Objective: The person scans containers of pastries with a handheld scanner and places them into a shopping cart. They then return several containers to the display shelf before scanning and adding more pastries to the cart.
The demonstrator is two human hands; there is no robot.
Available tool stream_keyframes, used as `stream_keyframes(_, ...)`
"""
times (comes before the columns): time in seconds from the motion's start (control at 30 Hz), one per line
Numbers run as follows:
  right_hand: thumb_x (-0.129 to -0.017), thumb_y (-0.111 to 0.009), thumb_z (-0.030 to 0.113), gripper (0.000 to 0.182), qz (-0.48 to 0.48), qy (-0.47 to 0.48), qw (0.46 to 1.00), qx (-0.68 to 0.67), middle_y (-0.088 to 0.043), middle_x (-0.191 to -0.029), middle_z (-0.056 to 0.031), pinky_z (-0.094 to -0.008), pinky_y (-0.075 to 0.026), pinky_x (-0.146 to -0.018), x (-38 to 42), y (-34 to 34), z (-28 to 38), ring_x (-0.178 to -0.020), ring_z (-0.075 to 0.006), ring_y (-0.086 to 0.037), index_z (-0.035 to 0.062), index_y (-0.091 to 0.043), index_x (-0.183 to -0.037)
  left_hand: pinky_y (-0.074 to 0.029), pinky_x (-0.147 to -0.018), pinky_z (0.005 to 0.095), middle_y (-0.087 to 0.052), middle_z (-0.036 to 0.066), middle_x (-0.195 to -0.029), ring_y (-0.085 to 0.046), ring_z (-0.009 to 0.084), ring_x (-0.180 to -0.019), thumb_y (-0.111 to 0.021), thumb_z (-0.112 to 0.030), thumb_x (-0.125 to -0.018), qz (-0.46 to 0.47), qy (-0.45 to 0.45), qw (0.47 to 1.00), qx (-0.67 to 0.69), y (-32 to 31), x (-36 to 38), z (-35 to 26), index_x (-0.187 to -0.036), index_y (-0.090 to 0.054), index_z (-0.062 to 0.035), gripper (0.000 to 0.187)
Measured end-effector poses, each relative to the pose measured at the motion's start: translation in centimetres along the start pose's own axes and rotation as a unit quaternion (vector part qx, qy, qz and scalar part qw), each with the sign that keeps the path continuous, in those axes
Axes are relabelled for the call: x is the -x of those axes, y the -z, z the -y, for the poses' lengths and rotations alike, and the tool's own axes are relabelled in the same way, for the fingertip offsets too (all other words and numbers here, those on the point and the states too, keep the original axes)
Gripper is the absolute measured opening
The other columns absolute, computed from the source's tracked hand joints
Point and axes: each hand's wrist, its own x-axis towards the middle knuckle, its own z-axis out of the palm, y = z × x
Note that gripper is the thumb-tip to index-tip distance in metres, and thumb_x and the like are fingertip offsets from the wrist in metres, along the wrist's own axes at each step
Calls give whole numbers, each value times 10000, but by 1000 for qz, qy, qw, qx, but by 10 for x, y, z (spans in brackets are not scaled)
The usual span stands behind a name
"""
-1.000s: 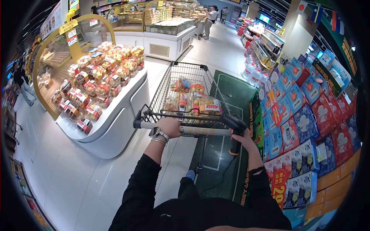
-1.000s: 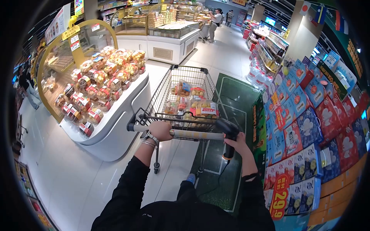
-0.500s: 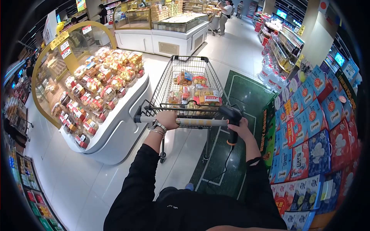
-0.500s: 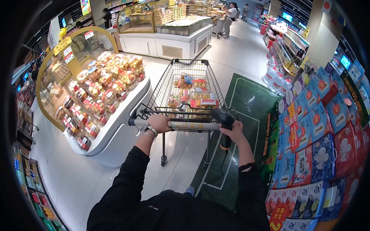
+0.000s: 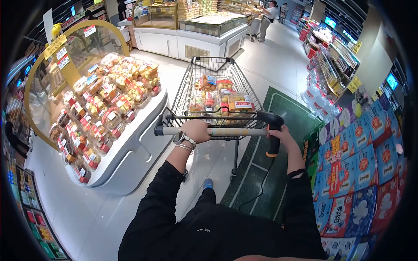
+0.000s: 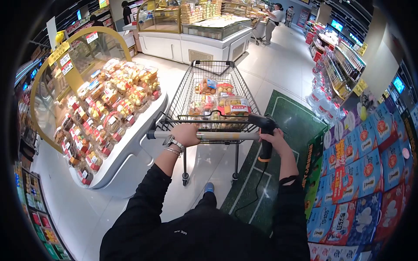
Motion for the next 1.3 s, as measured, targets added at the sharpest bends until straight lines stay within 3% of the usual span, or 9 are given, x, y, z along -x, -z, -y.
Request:
stream_keyframes(0.2, -706, -622, 369, 328, -7, -14, 993, -115, -647, -774, -16, -310, -229, -984, -101, 19, -3, -871, -156, -564, 99, -642, -891, -516, -649, 367, -654, 129, -776, -644, 267, -739, -598, -282, -635, 9, 24, 999, 42, 10, -86, 8, -786, -684, -76, 269)
stream_keyframes(0.3, -694, -662, 359, 340, -27, -14, 987, -159, -625, -837, -68, -342, -335, -924, -148, 23, -5, -872, -202, -561, 79, -655, -887, -514, -644, 370, -651, 133, -768, -644, 268, -732, -602, -284, -647, -23, 24, 998, 50, 12, -125, 12, -773, -681, -69, 261)
stream_keyframes(0.4, -685, -670, 368, 361, -67, -50, 995, -50, -595, -877, -86, -342, -341, -911, -210, 37, -39, -897, -203, -536, 80, -650, -901, -515, -636, 370, -650, 131, -757, -643, 268, -713, -604, -278, -660, 2, 42, 997, 68, 17, -164, 11, -756, -678, -68, 243)
stream_keyframes(0.53, -673, -670, 378, 371, 1, -53, 991, -119, -583, -912, -85, -344, -299, -933, -278, 52, -50, -1092, -246, -375, 105, -649, -923, -515, -624, 368, -647, 132, -728, -641, 276, -685, -603, -271, -664, -23, 41, 997, 65, 21, -217, 17, -742, -678, -75, 224)
stream_keyframes(0.87, -678, -632, 448, 396, 48, 21, 998, -20, -621, -875, -34, -358, -180, -981, -461, 79, -80, -973, -198, -485, 132, -649, -917, -503, -579, 372, -633, 86, -694, -627, 261, -663, -582, -310, -663, -9, 131, 990, 48, 21, -359, 28, -769, -668, -124, 230)
stream_keyframes(0.93, -718, -656, 265, 271, 30, 90, 995, -25, -649, -826, -38, -283, -401, -826, -495, 80, -79, -807, -134, -581, 53, -628, -885, -512, -611, 376, -640, 127, -707, -636, 279, -673, -599, -290, -661, -8, 148, 988, 53, 24, -387, 31, -728, -675, -86, 228)
stream_keyframes(0.97, -714, -660, 274, 274, 27, 108, 994, 19, -652, -826, -30, -280, -387, -846, -512, 82, -77, -810, -139, -581, 64, -630, -887, -511, -623, 375, -645, 115, -736, -637, 273, -696, -595, -311, -667, 10, 159, 986, 53, 27, -401, 31, -765, -675, -99, 247)
stream_keyframes(1.1, -682, -610, 465, 395, 64, 99, 991, 61, -627, -842, -25, -350, -117, -985, -580, 85, -78, -988, -173, -500, 145, -634, -912, -509, -636, 370, -648, 77, -761, -635, 255, -727, -582, -345, -680, 40, 210, 976, 31, 35, -453, 39, -834, -666, -133, 275)
stream_keyframes(1.3, -691, -609, 443, 387, 83, 127, 984, 97, -620, -835, -38, -350, -142, -978, -677, 78, -88, -1003, -187, -481, 131, -627, -919, -507, -643, 373, -644, 79, -763, -631, 249, -743, -574, -351, -684, 41, 255, 966, 19, 41, -518, 54, -817, -668, -135, 271)
